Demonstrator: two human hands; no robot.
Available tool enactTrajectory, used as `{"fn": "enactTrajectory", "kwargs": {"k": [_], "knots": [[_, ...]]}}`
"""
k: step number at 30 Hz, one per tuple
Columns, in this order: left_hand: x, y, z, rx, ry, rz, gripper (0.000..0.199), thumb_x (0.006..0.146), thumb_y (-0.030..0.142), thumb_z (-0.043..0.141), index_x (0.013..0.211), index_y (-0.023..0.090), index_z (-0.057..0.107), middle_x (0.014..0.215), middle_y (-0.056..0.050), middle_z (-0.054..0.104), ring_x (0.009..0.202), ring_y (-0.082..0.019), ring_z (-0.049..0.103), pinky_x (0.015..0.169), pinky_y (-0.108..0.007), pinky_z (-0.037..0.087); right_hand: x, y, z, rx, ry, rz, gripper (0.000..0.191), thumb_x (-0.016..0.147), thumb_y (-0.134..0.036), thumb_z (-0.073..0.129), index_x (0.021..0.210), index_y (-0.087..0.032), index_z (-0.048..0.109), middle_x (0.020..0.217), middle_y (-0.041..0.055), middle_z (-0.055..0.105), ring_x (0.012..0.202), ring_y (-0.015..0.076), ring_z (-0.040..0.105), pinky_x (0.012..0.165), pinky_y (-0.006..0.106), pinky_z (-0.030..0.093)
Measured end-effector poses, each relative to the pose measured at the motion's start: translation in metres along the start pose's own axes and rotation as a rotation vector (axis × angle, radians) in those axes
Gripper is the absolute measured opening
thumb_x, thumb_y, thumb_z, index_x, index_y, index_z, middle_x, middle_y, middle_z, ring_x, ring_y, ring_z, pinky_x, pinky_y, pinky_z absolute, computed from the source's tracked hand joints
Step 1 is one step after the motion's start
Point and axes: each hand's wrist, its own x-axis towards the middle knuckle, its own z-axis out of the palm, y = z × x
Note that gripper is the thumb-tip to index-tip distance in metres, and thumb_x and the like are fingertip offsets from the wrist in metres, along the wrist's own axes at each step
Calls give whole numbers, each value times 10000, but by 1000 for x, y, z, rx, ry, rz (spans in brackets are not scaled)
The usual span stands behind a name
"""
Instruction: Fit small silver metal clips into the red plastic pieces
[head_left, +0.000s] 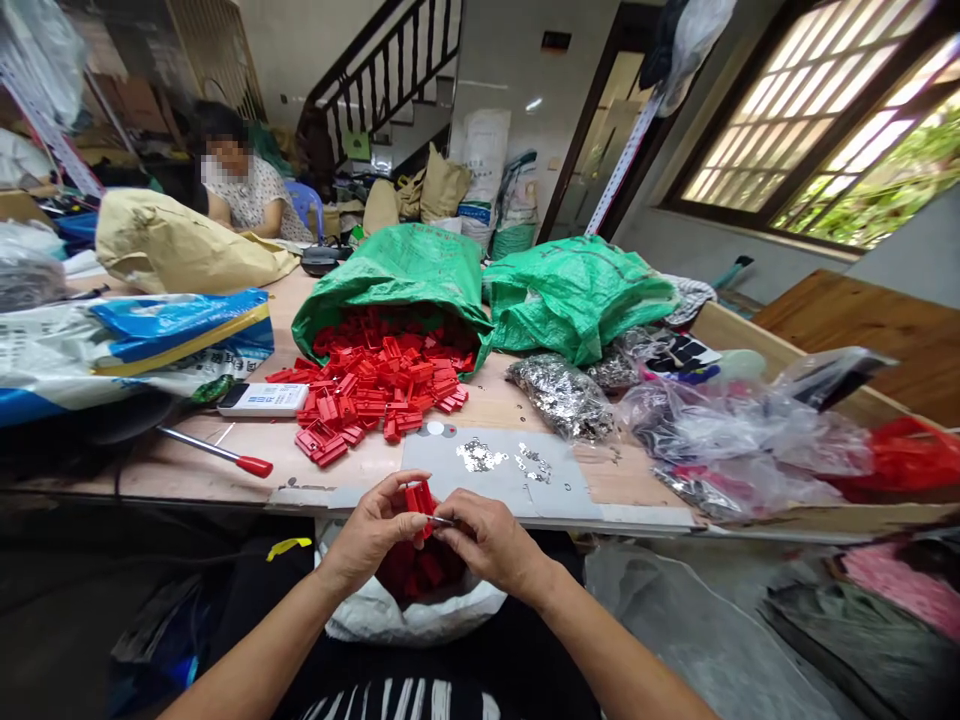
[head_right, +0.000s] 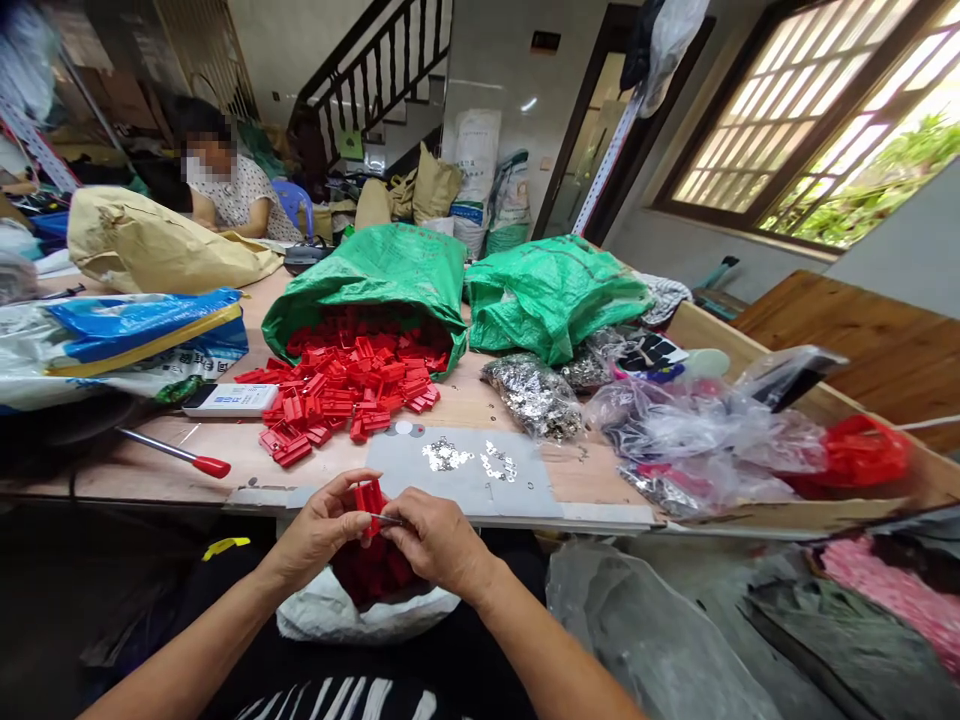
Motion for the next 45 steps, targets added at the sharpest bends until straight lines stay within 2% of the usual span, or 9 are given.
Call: {"fn": "enactTrajectory", "kwargs": {"k": [5,14,22,24,30,33,36,40,45], "knots": [[-1,-8,-1,-123,45,-58,460,663,180,765,1101,200,627,792,-8,646,594,-89,547,523,-207,433,-2,-2,2,122,15,70,78,799,-136,618,856,-190,627,783,1,608,693,116,547,641,212,404],[-4,-12,-2,-154,26,-97,465,635,189,784,1082,208,655,736,-14,655,540,-99,548,477,-213,426,-5,-2,4,262,12,155,42,789,-172,648,822,-192,665,748,-16,608,635,96,514,586,197,381],[-5,-11,3,-167,75,-117,464,641,207,787,1086,207,656,793,-25,659,585,-99,549,489,-207,434,-9,-1,7,124,54,22,108,808,-134,589,880,-186,650,802,19,621,753,128,566,700,225,416],[-5,-12,4,-166,87,-124,469,640,220,789,1090,206,655,818,-36,668,599,-106,557,492,-210,440,-10,-1,6,141,59,42,99,802,-139,600,871,-187,653,795,16,618,740,125,563,689,223,414],[-6,-14,6,-170,81,-135,473,608,190,806,1058,209,662,776,-24,680,632,-128,598,544,-228,479,-10,1,7,360,46,241,75,745,-166,678,814,-188,656,740,-23,599,628,97,496,586,206,373],[-8,-15,9,-190,91,-152,489,605,192,807,1068,223,652,815,-31,697,707,-156,642,620,-252,512,-10,4,10,556,48,329,157,695,-230,739,786,-170,627,693,-35,579,608,93,468,571,206,361],[-9,-16,12,-213,111,-142,537,600,194,809,1106,225,633,865,-47,710,771,-176,656,683,-281,530,-12,7,11,706,39,351,215,715,-304,726,785,-162,581,701,-28,571,638,102,480,605,217,378],[-9,-17,14,-227,83,-151,544,607,181,804,1117,230,619,931,-49,713,803,-176,663,755,-310,529,-12,10,12,754,67,359,279,730,-359,704,789,-179,498,694,-49,486,634,92,434,590,208,363],[-8,-23,15,-211,57,-130,498,640,164,784,1093,224,584,894,-33,706,754,-148,658,715,-263,509,-8,9,15,789,83,351,357,711,-400,703,788,-203,415,707,-63,424,629,85,397,577,198,359]]}}
